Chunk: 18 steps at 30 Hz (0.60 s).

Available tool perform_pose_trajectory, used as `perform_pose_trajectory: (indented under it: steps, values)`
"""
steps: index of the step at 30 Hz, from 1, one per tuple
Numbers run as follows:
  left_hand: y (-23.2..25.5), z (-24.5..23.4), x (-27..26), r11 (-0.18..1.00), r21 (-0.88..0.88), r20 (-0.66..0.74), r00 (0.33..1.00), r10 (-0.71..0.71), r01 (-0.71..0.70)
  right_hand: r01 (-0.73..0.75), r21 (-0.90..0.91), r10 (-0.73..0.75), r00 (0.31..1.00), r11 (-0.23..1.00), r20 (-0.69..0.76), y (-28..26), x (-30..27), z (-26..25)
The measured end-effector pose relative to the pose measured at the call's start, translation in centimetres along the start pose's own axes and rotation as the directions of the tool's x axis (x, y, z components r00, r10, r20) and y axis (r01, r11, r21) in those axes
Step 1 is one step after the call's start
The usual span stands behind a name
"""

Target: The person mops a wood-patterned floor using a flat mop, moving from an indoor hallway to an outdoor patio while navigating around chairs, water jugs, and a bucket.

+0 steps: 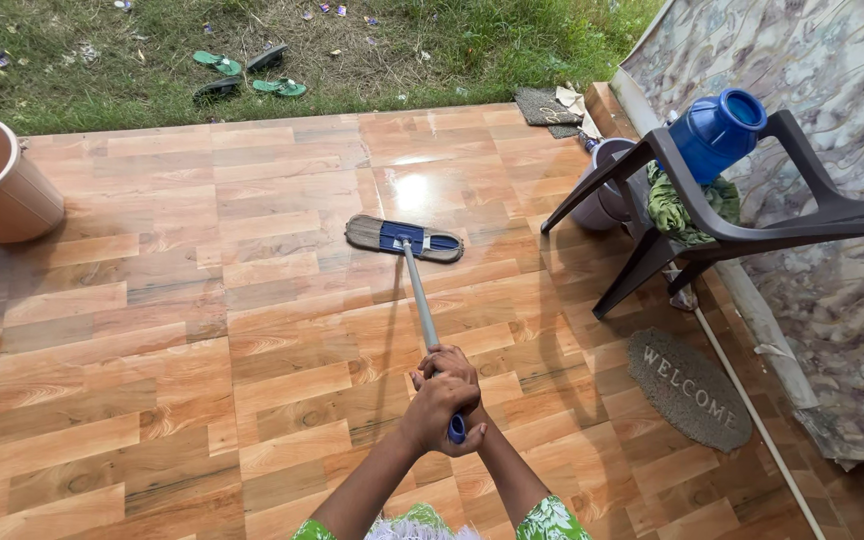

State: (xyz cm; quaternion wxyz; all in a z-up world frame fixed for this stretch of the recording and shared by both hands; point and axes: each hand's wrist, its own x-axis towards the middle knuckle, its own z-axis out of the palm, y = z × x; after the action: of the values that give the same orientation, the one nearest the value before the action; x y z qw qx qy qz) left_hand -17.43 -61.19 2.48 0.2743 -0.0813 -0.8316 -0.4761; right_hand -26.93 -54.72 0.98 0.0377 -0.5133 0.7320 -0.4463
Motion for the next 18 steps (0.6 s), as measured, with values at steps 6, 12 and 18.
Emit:
perform_pose_trajectory:
  steps: [6,12,18]
  values:
    - [9.2,2.7,-1.5,0.999,0.021,-0.053,0.998,-0.029,0.030,0.018,0.242,-0.032,0.998,0.970,0.055,-3.2,-5.3,-3.3]
    - [18.7,8.2,-1.9,0.988,0.065,-0.039,0.989,-0.140,0.142,-0.061,0.291,0.028,0.993,0.955,0.117,-5.9,-12.8,-9.0]
    - [23.3,10.6,-1.7,0.989,-0.007,-0.119,0.982,-0.146,0.146,-0.030,0.321,-0.012,0.992,0.946,0.127,-5.7,-15.8,-11.4]
